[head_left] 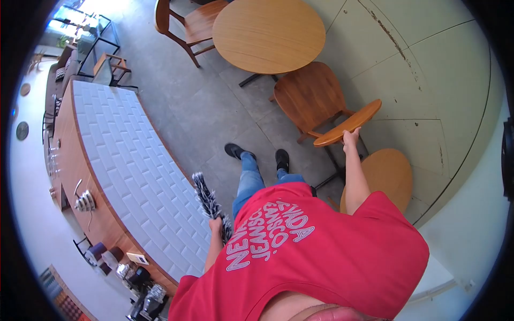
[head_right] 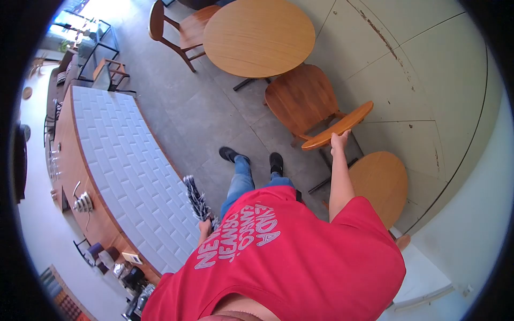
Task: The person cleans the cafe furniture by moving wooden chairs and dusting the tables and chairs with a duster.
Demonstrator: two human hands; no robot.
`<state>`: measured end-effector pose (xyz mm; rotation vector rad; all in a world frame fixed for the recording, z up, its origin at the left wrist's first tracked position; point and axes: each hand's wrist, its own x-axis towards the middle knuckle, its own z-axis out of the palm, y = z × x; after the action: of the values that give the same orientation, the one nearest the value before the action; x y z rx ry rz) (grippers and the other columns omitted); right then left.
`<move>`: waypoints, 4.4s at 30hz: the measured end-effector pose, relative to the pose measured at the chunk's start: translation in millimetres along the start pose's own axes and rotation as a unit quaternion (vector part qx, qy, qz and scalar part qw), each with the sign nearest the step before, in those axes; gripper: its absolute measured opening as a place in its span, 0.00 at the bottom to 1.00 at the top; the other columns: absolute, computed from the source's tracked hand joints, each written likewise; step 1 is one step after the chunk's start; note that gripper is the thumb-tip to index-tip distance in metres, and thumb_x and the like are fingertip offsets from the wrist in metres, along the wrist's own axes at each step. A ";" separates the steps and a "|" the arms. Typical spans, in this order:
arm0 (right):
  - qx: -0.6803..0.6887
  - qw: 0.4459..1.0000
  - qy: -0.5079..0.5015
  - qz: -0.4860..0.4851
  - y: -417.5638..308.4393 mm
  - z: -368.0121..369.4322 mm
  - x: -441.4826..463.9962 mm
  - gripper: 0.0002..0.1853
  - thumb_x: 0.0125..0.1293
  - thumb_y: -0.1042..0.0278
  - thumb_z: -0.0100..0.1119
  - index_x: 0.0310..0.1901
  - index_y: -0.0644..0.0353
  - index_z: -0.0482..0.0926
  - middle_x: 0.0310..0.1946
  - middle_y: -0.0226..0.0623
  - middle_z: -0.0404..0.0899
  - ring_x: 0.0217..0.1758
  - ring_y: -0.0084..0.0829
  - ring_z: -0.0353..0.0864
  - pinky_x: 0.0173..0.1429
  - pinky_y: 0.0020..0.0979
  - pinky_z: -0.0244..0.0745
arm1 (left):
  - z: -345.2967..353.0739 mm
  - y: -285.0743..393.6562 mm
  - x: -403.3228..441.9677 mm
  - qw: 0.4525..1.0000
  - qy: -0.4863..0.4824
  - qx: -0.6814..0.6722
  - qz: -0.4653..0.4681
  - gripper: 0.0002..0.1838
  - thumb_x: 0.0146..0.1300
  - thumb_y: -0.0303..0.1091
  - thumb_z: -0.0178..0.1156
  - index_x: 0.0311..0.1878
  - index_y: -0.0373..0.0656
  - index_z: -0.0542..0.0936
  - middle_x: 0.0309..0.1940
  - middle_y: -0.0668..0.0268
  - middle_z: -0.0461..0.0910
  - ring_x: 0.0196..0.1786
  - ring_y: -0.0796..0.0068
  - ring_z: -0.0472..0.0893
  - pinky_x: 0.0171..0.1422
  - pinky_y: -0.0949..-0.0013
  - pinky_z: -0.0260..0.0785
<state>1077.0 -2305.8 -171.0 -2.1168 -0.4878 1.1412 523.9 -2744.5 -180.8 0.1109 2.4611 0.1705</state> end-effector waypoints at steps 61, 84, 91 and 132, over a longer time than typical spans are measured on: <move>-0.398 0.875 -0.204 -0.185 -479.0 1052.9 -200.9 0.38 0.65 0.57 0.57 0.72 0.62 0.53 0.69 0.56 0.59 0.69 0.55 0.65 0.70 0.47 0.63 | -298.6 1210.9 544.7 0.784 -0.134 0.103 0.597 0.41 0.51 0.41 0.68 0.65 0.28 0.64 0.45 0.38 0.80 0.50 0.38 0.79 0.54 0.51 0.71; -0.233 0.960 0.005 -0.157 -576.0 1160.5 -121.1 0.29 0.66 0.68 0.52 0.67 0.68 0.60 0.62 0.49 0.67 0.60 0.52 0.73 0.59 0.46 0.74 | -208.8 1415.7 540.9 0.598 -0.199 0.207 0.748 0.22 0.49 0.32 0.61 0.49 0.33 0.76 0.43 0.40 0.80 0.49 0.39 0.78 0.56 0.47 0.70; -0.397 0.898 0.002 -0.189 -620.3 1184.4 -43.0 0.37 0.62 0.64 0.55 0.68 0.75 0.56 0.69 0.55 0.58 0.70 0.50 0.63 0.55 0.74 0.66 | -181.1 1489.2 488.6 0.562 -0.167 0.284 0.759 0.20 0.51 0.39 0.66 0.44 0.33 0.80 0.41 0.41 0.81 0.49 0.42 0.80 0.54 0.50 0.72; 0.508 0.851 0.115 0.074 -566.7 975.8 48.8 0.49 0.65 0.31 0.47 0.72 0.65 0.48 0.67 0.51 0.63 0.63 0.47 0.71 0.65 0.42 0.67 | -70.9 1503.2 406.9 0.539 -0.288 0.270 0.744 0.20 0.53 0.39 0.64 0.44 0.33 0.80 0.40 0.41 0.82 0.48 0.41 0.81 0.52 0.49 0.73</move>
<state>281.5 -1503.9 -176.1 -1.3070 0.3634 0.8922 217.9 -1216.3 -149.7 2.1133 1.0116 0.0368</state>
